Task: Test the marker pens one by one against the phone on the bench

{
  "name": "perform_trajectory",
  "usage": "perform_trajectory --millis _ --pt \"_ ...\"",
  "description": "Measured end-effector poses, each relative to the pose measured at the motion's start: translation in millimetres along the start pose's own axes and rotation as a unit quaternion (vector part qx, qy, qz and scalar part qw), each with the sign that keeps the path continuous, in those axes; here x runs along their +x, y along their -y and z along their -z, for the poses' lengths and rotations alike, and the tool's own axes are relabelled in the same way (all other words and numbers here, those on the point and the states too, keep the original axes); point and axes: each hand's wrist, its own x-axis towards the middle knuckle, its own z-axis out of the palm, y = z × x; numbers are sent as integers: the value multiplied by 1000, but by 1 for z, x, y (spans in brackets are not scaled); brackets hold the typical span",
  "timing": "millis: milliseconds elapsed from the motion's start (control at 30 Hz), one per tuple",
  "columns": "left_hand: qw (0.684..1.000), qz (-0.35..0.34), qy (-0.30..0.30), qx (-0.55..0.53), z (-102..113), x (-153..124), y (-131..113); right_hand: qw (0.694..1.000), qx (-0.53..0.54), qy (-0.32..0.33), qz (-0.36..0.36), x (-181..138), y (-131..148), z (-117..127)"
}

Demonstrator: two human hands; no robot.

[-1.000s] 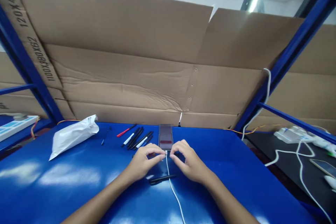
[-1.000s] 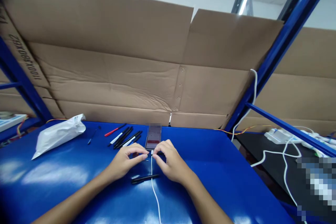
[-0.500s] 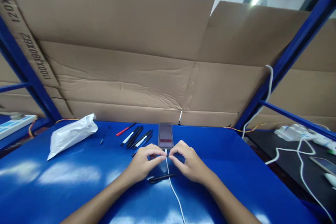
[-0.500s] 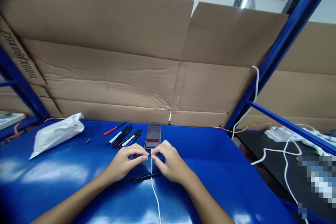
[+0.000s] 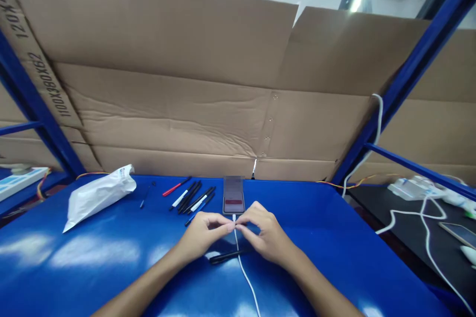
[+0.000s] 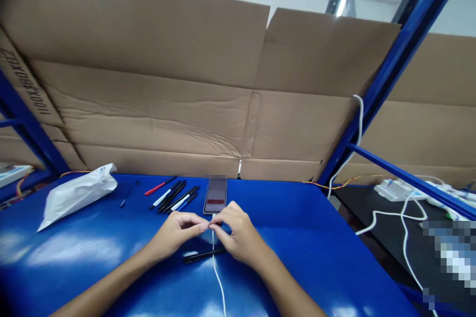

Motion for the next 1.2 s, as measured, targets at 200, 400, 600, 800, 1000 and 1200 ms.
perform_trajectory --millis 200,400,600,800,1000,1200 --pt "992 -29 18 121 11 0 -8 997 -58 41 -41 2 -5 13" --pt "942 -125 31 310 38 -3 -4 980 -134 108 -102 -2 -15 15" --pt "920 -89 68 376 46 -5 1 973 -144 137 -117 -3 -17 12" --pt "906 -86 64 409 43 -5 5 979 -137 97 -115 -2 -19 17" --pt "902 -106 43 416 45 -6 -1 972 -179 68 -137 -5 -32 13" --pt "908 -110 15 404 45 -6 -9 975 -153 74 -141 -3 -30 7"
